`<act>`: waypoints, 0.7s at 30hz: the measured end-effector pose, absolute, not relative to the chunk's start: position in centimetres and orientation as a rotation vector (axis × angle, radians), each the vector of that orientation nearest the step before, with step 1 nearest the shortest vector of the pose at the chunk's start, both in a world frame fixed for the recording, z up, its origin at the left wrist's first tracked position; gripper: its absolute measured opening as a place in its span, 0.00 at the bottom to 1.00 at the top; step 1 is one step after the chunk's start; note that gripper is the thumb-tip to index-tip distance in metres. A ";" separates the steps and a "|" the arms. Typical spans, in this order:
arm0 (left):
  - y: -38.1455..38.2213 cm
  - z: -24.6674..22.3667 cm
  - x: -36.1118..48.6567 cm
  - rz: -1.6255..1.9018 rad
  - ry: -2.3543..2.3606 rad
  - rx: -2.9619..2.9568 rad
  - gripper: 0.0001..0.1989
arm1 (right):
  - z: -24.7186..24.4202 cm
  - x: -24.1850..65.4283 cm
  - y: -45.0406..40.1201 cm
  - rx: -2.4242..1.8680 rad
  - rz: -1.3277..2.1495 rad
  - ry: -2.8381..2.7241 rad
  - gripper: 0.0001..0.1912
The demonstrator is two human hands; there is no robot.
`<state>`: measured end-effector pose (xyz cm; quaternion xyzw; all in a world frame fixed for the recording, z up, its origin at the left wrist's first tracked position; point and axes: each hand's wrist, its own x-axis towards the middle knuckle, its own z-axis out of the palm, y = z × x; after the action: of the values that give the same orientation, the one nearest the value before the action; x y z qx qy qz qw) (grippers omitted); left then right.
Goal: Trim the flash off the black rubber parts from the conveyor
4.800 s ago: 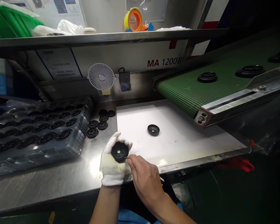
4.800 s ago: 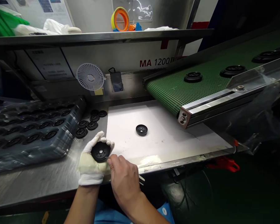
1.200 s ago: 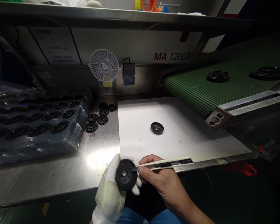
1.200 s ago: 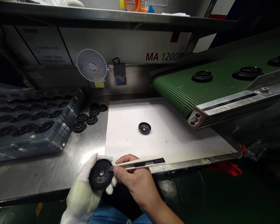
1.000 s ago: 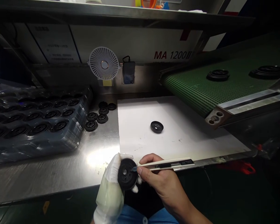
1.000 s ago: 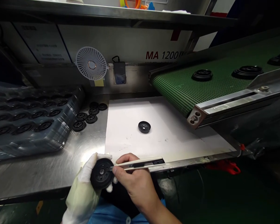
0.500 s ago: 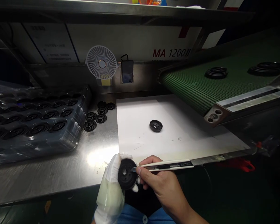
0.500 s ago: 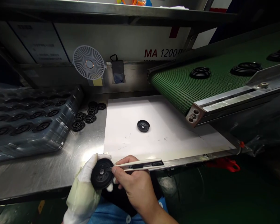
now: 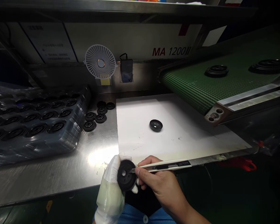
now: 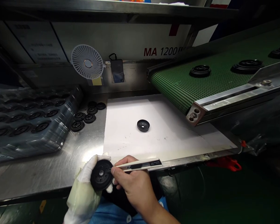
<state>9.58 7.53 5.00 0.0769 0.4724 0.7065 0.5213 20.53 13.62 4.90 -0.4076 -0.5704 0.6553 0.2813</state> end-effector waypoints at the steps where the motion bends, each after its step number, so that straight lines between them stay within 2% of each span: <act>1: 7.5 5.1 9.6 1.696 1.153 0.189 0.17 | 4.9 20.5 13.6 -1.092 1.771 -1.522 0.13; 6: 7.7 5.1 9.4 1.718 1.203 0.213 0.16 | 4.8 20.5 13.5 -1.100 1.781 -1.467 0.14; 13: 8.1 5.5 9.3 1.696 0.966 0.205 0.19 | 4.7 20.6 13.7 -1.026 1.765 -1.430 0.13; 16: 8.0 5.8 8.8 1.712 0.950 0.260 0.14 | 5.4 21.4 14.4 -0.880 1.747 -1.335 0.11; 19: 7.7 5.4 8.2 1.690 0.936 0.351 0.16 | 6.2 22.3 14.6 -0.839 1.694 -1.246 0.11; 21: 7.6 4.9 8.1 1.692 0.905 0.400 0.13 | 6.5 22.6 14.4 -0.844 1.721 -1.207 0.11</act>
<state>8.08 7.55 4.87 0.1695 0.3834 0.7168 0.5571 22.58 14.36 6.53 -0.3374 -0.4824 0.6881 0.4242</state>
